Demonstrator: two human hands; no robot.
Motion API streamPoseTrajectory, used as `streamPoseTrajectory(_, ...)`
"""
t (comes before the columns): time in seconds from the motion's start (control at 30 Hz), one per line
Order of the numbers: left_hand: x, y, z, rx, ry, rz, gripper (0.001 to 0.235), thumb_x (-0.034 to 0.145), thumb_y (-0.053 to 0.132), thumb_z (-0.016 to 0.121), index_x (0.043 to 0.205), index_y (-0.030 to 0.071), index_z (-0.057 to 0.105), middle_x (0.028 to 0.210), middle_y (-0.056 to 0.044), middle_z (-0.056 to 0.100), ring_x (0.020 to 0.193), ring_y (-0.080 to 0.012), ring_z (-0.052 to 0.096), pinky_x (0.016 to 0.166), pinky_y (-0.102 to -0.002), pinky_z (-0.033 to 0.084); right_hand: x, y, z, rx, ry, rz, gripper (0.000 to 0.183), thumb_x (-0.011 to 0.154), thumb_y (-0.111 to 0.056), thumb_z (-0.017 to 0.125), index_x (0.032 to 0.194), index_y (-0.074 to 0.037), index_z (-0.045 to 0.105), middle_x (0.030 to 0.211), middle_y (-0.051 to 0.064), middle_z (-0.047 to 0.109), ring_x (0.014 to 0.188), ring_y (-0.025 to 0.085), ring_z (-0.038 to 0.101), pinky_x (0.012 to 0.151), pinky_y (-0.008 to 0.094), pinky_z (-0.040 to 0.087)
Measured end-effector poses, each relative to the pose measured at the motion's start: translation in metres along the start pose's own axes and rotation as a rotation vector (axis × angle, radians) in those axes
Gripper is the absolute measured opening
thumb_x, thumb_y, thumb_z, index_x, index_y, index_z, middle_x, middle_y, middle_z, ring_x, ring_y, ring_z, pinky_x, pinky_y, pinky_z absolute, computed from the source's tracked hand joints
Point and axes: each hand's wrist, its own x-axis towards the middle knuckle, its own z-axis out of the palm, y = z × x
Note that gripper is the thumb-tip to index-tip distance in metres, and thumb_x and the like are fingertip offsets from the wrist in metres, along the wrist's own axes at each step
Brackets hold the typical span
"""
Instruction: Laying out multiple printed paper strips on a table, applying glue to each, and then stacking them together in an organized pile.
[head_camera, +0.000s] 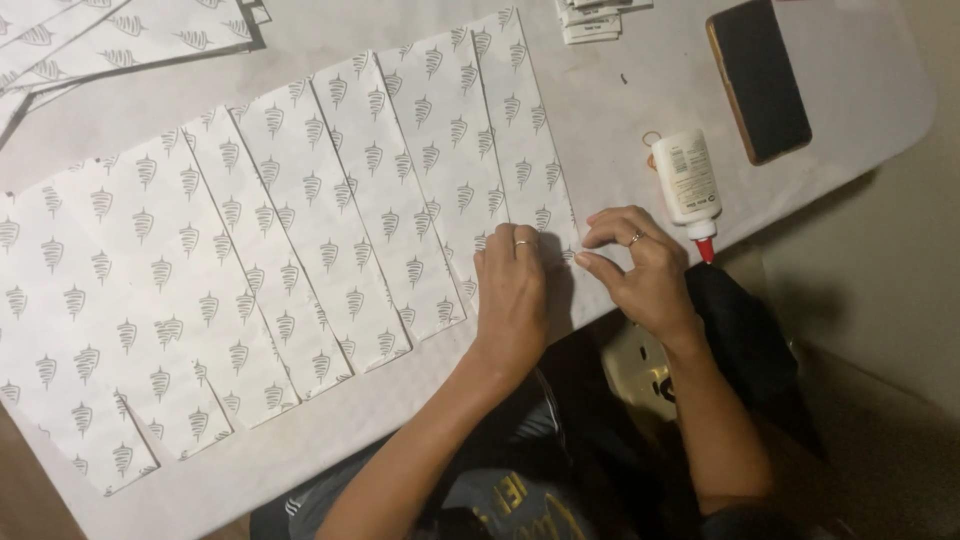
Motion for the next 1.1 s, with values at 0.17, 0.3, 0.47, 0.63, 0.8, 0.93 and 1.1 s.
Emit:
streamPoseTrajectory(0.17,-0.003,-0.006,-0.013,-0.247,-0.117,-0.007,0.051,0.061,-0.021,0.072,0.105,-0.005,0.054,0.098,-0.014,0.048,0.087,-0.0294,0.049,0.071,-0.036,0.038,-0.001,-0.002,0.001,-0.046,-0.004,0.039,0.016,0.087,-0.003,0.082,0.094,-0.006,0.068,0.097,0.011,0.067,0.099,0.032,0.070,0.085,0.041,0.057)
streamPoseTrajectory(0.3,-0.005,-0.014,0.003,-0.178,-0.151,0.040,0.055,0.057,-0.017,0.078,0.106,-0.008,0.057,0.103,-0.016,0.049,0.093,-0.0306,0.047,0.074,-0.040,0.040,-0.007,0.002,0.014,-0.158,0.035,-0.013,0.030,0.082,-0.015,0.089,0.098,-0.008,0.065,0.101,0.008,0.061,0.102,0.032,0.067,0.088,0.043,0.056)
streamPoseTrajectory(0.47,-0.002,-0.011,-0.014,-0.258,-0.241,-0.025,0.063,0.053,-0.017,0.082,0.111,-0.009,0.056,0.105,-0.016,0.049,0.098,-0.0318,0.052,0.079,-0.038,0.044,-0.004,-0.005,0.007,-0.102,0.020,0.015,0.013,0.089,-0.004,0.079,0.095,-0.005,0.068,0.095,0.009,0.065,0.098,0.032,0.069,0.086,0.040,0.056)
streamPoseTrajectory(0.63,0.001,-0.008,0.008,-0.184,-0.114,-0.043,0.054,0.064,0.008,0.085,0.108,-0.004,0.056,0.099,-0.014,0.048,0.091,-0.0312,0.054,0.077,-0.041,0.043,-0.001,-0.008,0.007,-0.112,0.039,-0.005,0.015,0.088,-0.001,0.080,0.096,-0.006,0.069,0.097,0.009,0.065,0.100,0.031,0.070,0.087,0.038,0.057)
streamPoseTrajectory(0.8,-0.001,-0.011,0.023,0.009,0.000,0.010,0.046,0.070,0.018,0.088,0.101,-0.002,0.060,0.090,-0.010,0.048,0.080,-0.0268,0.050,0.071,-0.040,0.036,-0.004,-0.004,0.005,-0.074,0.032,0.016,0.014,0.089,-0.005,0.081,0.098,-0.006,0.069,0.098,0.009,0.066,0.101,0.031,0.070,0.087,0.039,0.058)
streamPoseTrajectory(0.93,0.002,-0.004,-0.008,-0.163,-0.111,0.014,0.045,0.062,-0.011,0.078,0.103,-0.008,0.059,0.094,-0.014,0.048,0.086,-0.0299,0.049,0.071,-0.039,0.038,-0.002,-0.003,0.003,-0.043,0.016,0.035,0.013,0.089,-0.002,0.079,0.099,-0.005,0.071,0.097,0.009,0.066,0.101,0.031,0.071,0.088,0.040,0.058)
streamPoseTrajectory(1.1,0.000,-0.006,-0.007,-0.159,-0.119,0.056,0.045,0.061,-0.014,0.075,0.103,-0.010,0.060,0.096,-0.015,0.050,0.091,-0.0303,0.049,0.074,-0.040,0.041,-0.008,0.001,0.018,-0.152,0.058,0.006,0.033,0.080,-0.015,0.090,0.102,-0.008,0.066,0.103,0.009,0.062,0.104,0.033,0.067,0.091,0.046,0.055)
